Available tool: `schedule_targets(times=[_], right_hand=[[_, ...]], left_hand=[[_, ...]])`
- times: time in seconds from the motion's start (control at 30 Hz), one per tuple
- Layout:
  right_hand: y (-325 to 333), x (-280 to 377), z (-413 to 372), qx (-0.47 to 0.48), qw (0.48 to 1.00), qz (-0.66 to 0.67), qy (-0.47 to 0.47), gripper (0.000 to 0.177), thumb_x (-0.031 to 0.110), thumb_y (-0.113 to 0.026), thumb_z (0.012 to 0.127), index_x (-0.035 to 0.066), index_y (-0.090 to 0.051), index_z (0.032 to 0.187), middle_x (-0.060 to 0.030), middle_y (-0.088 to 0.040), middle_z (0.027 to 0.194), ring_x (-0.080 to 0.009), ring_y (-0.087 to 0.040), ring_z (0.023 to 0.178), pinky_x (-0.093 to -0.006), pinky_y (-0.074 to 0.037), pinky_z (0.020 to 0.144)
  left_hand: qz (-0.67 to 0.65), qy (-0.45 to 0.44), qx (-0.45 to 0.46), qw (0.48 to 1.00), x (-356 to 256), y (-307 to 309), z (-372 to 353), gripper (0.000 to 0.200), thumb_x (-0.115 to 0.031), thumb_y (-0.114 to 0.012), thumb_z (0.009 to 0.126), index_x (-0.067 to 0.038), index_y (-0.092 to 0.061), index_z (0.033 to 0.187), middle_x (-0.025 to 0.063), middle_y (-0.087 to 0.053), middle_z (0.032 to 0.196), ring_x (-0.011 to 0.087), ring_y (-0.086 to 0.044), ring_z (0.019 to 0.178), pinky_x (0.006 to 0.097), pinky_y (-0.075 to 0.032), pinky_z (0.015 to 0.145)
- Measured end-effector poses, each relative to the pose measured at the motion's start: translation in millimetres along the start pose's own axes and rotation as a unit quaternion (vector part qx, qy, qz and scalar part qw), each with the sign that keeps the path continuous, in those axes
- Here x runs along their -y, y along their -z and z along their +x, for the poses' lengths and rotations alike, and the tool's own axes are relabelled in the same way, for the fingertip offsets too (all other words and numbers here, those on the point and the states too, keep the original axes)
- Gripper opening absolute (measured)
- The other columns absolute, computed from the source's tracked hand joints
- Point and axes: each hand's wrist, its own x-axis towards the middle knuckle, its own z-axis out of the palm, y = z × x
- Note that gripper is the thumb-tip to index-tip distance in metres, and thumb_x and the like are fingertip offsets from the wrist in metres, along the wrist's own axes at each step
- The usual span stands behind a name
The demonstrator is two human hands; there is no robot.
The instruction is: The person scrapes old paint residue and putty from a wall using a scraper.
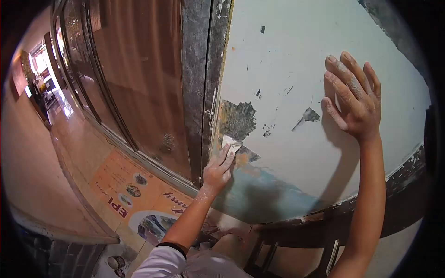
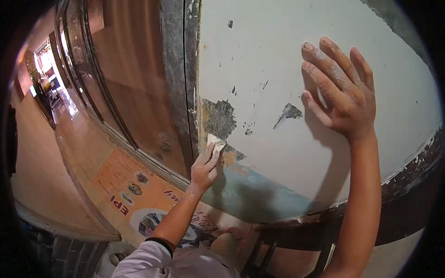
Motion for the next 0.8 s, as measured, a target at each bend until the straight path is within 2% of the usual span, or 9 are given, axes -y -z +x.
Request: schedule_targets(times=[0.07, 0.13, 0.2, 0.23, 0.47, 0.63, 0.8], right_hand=[[0, 1, 0, 0.003, 1.000, 0.000, -0.007, 0.039, 0.030, -0.074, 0.082, 0.023, -0.072, 0.120, 0.0053, -0.062, 0.144, -0.0188, -0.050, 0.142, -0.0436, -0.023, 0.126], [-1, 0, -1, 0.004, 1.000, 0.000, -0.005, 0.038, 0.030, -0.075, 0.082, 0.024, -0.072, 0.120, 0.0056, -0.062, 0.145, -0.0186, -0.050, 0.142, -0.0434, -0.023, 0.126], [-1, 1, -1, 0.001, 1.000, 0.004, -0.003, 0.039, 0.030, -0.075, 0.082, 0.024, -0.072, 0.120, 0.0055, -0.062, 0.145, -0.0184, -0.050, 0.142, -0.0433, -0.023, 0.126], [-1, 0, -1, -0.004, 1.000, 0.004, -0.002, 0.039, 0.030, -0.075, 0.082, 0.024, -0.071, 0.120, 0.0055, -0.062, 0.144, -0.0183, -0.050, 0.142, -0.0432, -0.023, 0.126], [1, 1, 1, -0.001, 1.000, 0.007, -0.002, 0.041, 0.029, -0.076, 0.080, 0.023, -0.071, 0.120, 0.0045, -0.064, 0.143, -0.0190, -0.051, 0.141, -0.0436, -0.025, 0.124], [3, 1, 3, -0.007, 1.000, 0.016, -0.002, 0.038, 0.028, -0.076, 0.079, 0.021, -0.072, 0.116, 0.0048, -0.064, 0.142, -0.0190, -0.052, 0.140, -0.0434, -0.024, 0.124], [3, 3, 3, -0.002, 1.000, 0.006, -0.011, 0.035, 0.029, -0.075, 0.081, 0.021, -0.072, 0.115, 0.0059, -0.064, 0.142, -0.0189, -0.051, 0.141, -0.0434, -0.025, 0.124]], left_hand=[[-0.003, 0.029, 0.054, 0.998, -1, 3, -5, 0.052, 0.007, -0.062, 0.078, -0.006, -0.070, 0.128, 0.0189, -0.054, 0.151, 0.0354, -0.068, 0.112, 0.0404, -0.055, 0.093], [-0.001, 0.014, 0.031, 0.999, -4, 0, 3, 0.051, 0.006, -0.062, 0.079, -0.006, -0.071, 0.127, 0.0189, -0.054, 0.150, 0.0357, -0.068, 0.114, 0.0401, -0.055, 0.093], [0.000, 0.028, 0.005, 1.000, -10, -1, 10, 0.047, -0.001, -0.067, 0.080, -0.013, -0.072, 0.125, 0.0097, -0.058, 0.148, 0.0303, -0.068, 0.088, 0.0375, -0.057, 0.080], [0.002, 0.020, 0.022, 1.000, -10, 0, 11, 0.049, 0.006, -0.063, 0.079, -0.006, -0.071, 0.126, 0.0193, -0.058, 0.147, 0.0365, -0.068, 0.113, 0.0401, -0.055, 0.093], [-0.011, 0.020, 0.030, 0.999, -13, 2, 20, 0.050, 0.005, -0.063, 0.078, -0.005, -0.071, 0.126, 0.0200, -0.057, 0.147, 0.0363, -0.069, 0.109, 0.0394, -0.055, 0.093], [-0.016, 0.013, 0.034, 0.999, -10, 0, 19, 0.051, 0.005, -0.062, 0.078, -0.005, -0.070, 0.128, 0.0223, -0.056, 0.147, 0.0383, -0.065, 0.121, 0.0398, -0.054, 0.096], [-0.032, 0.009, 0.023, 0.999, -20, 1, 32, 0.054, 0.006, -0.062, 0.076, -0.005, -0.070, 0.129, 0.0208, -0.053, 0.150, 0.0374, -0.067, 0.116, 0.0412, -0.054, 0.095]])
